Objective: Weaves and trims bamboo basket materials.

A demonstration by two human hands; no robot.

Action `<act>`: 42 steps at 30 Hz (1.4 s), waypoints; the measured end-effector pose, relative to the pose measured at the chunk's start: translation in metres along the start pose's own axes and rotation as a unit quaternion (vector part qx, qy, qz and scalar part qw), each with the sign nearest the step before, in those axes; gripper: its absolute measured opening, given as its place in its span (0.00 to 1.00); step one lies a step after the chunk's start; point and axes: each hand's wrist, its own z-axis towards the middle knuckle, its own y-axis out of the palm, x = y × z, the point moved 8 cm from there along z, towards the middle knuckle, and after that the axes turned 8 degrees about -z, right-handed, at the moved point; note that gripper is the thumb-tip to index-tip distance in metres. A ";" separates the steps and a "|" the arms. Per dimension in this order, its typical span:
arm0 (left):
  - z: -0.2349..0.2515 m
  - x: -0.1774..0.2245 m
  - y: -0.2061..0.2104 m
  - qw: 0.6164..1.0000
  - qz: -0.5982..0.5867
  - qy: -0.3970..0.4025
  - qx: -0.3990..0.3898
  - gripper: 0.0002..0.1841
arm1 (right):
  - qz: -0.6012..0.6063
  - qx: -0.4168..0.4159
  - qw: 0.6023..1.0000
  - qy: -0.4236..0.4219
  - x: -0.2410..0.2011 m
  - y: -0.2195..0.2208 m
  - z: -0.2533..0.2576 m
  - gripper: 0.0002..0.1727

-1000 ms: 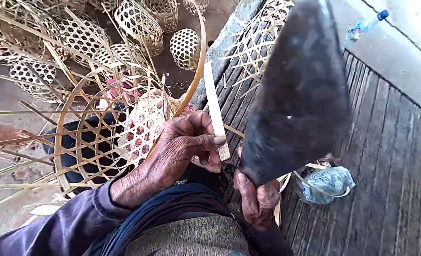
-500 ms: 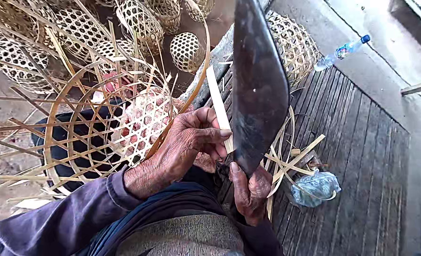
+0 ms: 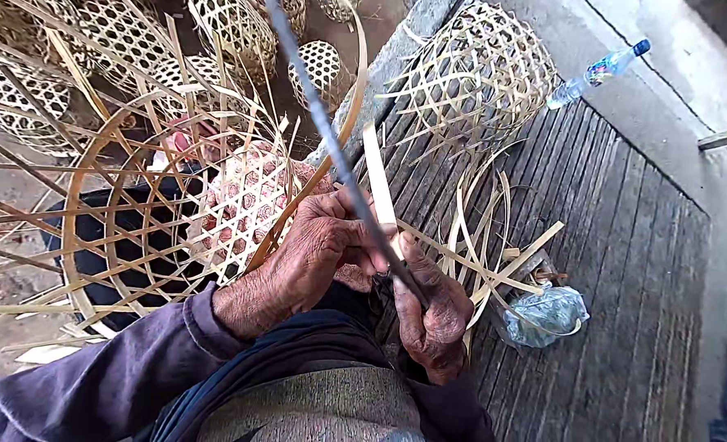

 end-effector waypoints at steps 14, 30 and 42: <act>-0.010 -0.010 0.009 0.996 -0.032 0.037 -0.070 0.07 | -0.082 0.014 0.995 -0.056 -0.002 0.005 0.001 0.11; -0.014 -0.032 0.001 0.990 0.031 -0.106 -0.086 0.11 | -0.082 0.023 0.996 -0.009 0.019 -0.014 0.011 0.24; -0.015 -0.013 -0.004 0.985 0.066 -0.010 -0.160 0.07 | -0.119 0.022 0.992 -0.042 0.012 -0.010 0.005 0.23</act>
